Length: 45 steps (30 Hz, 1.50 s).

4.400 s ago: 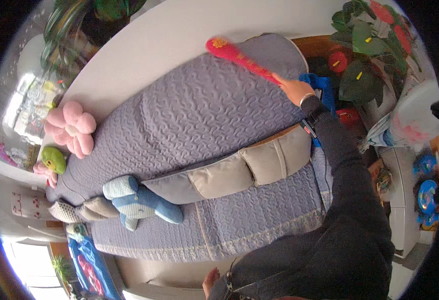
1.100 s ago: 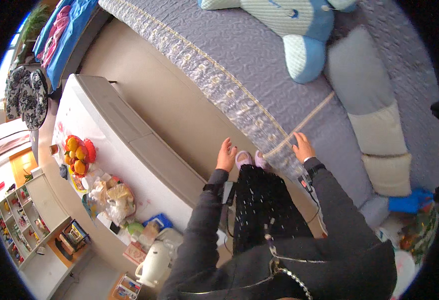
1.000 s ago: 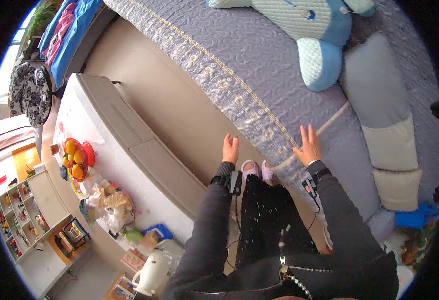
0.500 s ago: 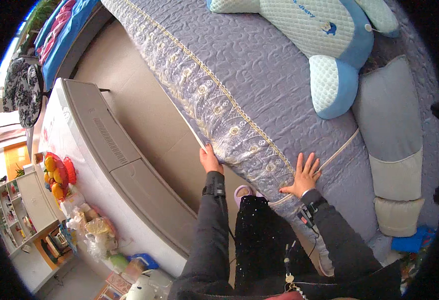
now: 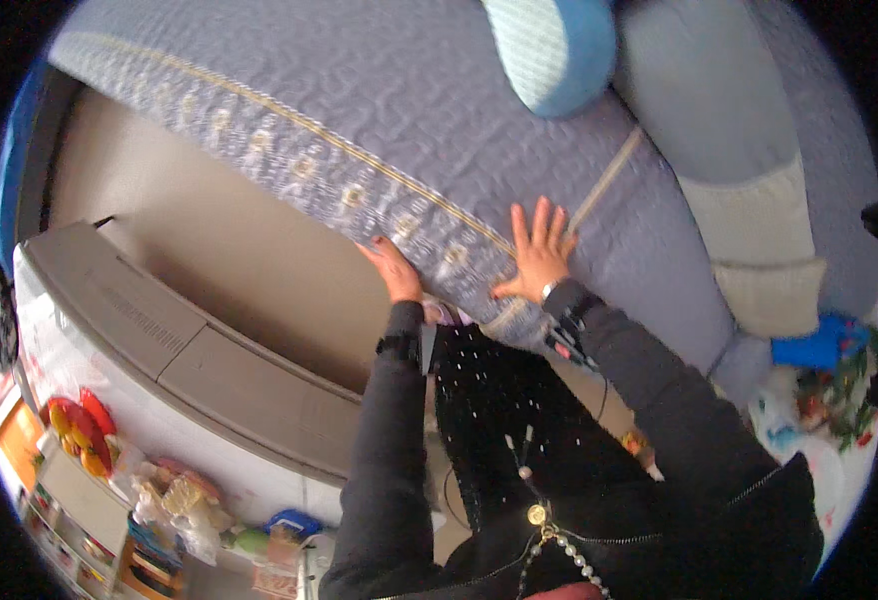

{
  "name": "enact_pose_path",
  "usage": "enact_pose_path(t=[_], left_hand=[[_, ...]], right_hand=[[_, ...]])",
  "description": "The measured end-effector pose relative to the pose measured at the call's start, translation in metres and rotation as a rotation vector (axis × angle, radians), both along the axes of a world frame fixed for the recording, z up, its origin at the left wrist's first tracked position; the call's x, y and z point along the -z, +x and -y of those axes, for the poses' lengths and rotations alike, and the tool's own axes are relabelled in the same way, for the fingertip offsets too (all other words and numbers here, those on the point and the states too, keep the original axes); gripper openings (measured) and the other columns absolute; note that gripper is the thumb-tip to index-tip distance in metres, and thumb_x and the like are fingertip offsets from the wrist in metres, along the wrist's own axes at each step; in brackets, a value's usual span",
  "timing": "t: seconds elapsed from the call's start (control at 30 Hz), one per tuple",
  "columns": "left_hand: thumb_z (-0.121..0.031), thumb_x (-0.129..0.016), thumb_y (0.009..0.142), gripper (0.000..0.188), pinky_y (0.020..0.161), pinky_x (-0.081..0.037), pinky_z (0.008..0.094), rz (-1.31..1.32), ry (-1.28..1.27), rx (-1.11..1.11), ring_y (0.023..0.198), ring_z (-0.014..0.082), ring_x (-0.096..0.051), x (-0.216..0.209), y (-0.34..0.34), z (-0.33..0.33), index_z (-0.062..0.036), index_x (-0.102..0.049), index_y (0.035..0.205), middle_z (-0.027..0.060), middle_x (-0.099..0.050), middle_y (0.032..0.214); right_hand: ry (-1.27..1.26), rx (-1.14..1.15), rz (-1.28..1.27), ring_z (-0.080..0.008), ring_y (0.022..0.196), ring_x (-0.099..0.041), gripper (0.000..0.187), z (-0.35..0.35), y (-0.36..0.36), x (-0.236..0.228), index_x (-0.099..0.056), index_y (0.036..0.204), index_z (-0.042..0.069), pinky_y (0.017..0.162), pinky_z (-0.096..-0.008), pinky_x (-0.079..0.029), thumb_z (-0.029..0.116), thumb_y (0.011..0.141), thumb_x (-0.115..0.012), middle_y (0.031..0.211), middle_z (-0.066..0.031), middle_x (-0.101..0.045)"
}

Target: The person wipes a table with a cloth, moves a cardboard box from the sofa to a chair, and rearranges cushions and blankets on the sofa. They also adjust a potted plant on a shelf.

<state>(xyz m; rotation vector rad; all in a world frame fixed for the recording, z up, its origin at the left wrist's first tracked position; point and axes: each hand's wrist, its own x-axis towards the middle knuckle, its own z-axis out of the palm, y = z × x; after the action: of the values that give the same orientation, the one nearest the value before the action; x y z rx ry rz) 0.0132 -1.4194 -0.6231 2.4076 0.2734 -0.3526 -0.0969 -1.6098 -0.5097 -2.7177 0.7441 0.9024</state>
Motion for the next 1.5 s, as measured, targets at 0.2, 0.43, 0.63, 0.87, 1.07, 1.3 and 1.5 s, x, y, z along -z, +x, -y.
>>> enact_pose_path(t=[0.2,0.43,0.63,0.87,1.07,1.3,1.5], left_hand=[[-0.059,-0.034,0.094,0.081,0.109,-0.024,0.0416,-0.460,-0.889,-0.339,0.135,0.0342,-0.026,-0.026,-0.041,-0.013,-0.0069,-0.004,0.148,0.0225,-0.015,0.151],[-0.010,-0.066,0.085,0.040,0.084,-0.045,0.0418,-1.011,-1.118,-0.117,0.101,0.0176,-0.055,-0.012,-0.131,-0.042,-0.0110,-0.049,0.122,0.0023,-0.058,0.105],[-0.003,-0.066,0.084,0.021,0.077,-0.049,0.0304,-0.939,-0.688,0.049,0.086,0.0141,-0.061,0.027,-0.166,-0.042,-0.0022,-0.061,0.105,0.0039,-0.065,0.099],[-0.004,-0.060,0.088,0.010,0.068,-0.049,0.0266,-0.867,-0.957,-0.173,0.078,0.0111,-0.061,0.034,-0.182,-0.028,0.0001,-0.060,0.098,0.0051,-0.066,0.091],[-0.030,-0.059,0.093,0.026,0.086,-0.041,0.0330,-0.915,-0.855,-0.270,0.093,0.0143,-0.053,-0.023,-0.174,-0.048,-0.0111,-0.053,0.110,0.0017,-0.057,0.102],[-0.011,-0.072,0.077,0.041,0.082,-0.047,0.0337,-0.710,-0.494,0.236,0.096,0.0224,-0.058,-0.004,-0.150,-0.028,0.0033,-0.051,0.110,0.0136,-0.059,0.103],[0.007,-0.046,0.081,0.040,0.084,-0.048,0.0297,-0.670,-0.628,0.253,0.099,0.0195,-0.059,-0.075,-0.094,-0.044,0.0006,-0.052,0.120,0.0112,-0.060,0.109]], right_hand=[[0.108,-0.094,0.267,-0.0431,0.140,-0.009,0.098,-0.007,-0.055,-0.008,-0.017,0.149,0.022,0.103,-0.0688,-0.018,0.051,0.073,-0.071,0.154,-0.0177,-0.004],[0.145,-0.325,0.293,-0.0203,0.105,-0.048,0.028,-0.016,-0.092,-0.026,-0.066,0.103,0.021,0.108,-0.0593,-0.021,0.010,0.077,-0.060,0.089,0.0028,-0.055],[0.486,-0.306,0.602,-0.0190,0.104,-0.050,0.008,-0.007,-0.089,-0.042,-0.066,0.077,0.021,0.108,-0.0579,-0.019,0.015,0.073,-0.064,0.083,0.0061,-0.057],[0.223,-0.252,0.567,-0.0216,0.125,-0.038,0.055,-0.031,-0.079,-0.012,-0.055,0.118,0.026,0.111,-0.0538,-0.016,0.027,0.067,-0.077,0.123,0.0026,-0.047],[0.064,0.232,0.702,-0.0306,0.130,-0.032,0.074,-0.036,-0.092,0.002,-0.040,0.136,0.012,0.105,-0.0550,-0.022,0.026,0.073,-0.076,0.138,-0.0129,-0.035],[-0.023,0.263,0.299,-0.0446,0.139,-0.010,0.102,-0.050,-0.081,0.015,-0.011,0.149,0.011,0.098,-0.0717,-0.019,0.059,0.076,-0.065,0.153,-0.0214,-0.004],[-0.145,0.741,0.252,-0.0449,0.137,-0.018,0.093,-0.019,-0.105,0.008,-0.017,0.148,0.011,0.102,-0.0570,-0.030,0.052,0.079,-0.064,0.152,-0.0234,-0.013]])
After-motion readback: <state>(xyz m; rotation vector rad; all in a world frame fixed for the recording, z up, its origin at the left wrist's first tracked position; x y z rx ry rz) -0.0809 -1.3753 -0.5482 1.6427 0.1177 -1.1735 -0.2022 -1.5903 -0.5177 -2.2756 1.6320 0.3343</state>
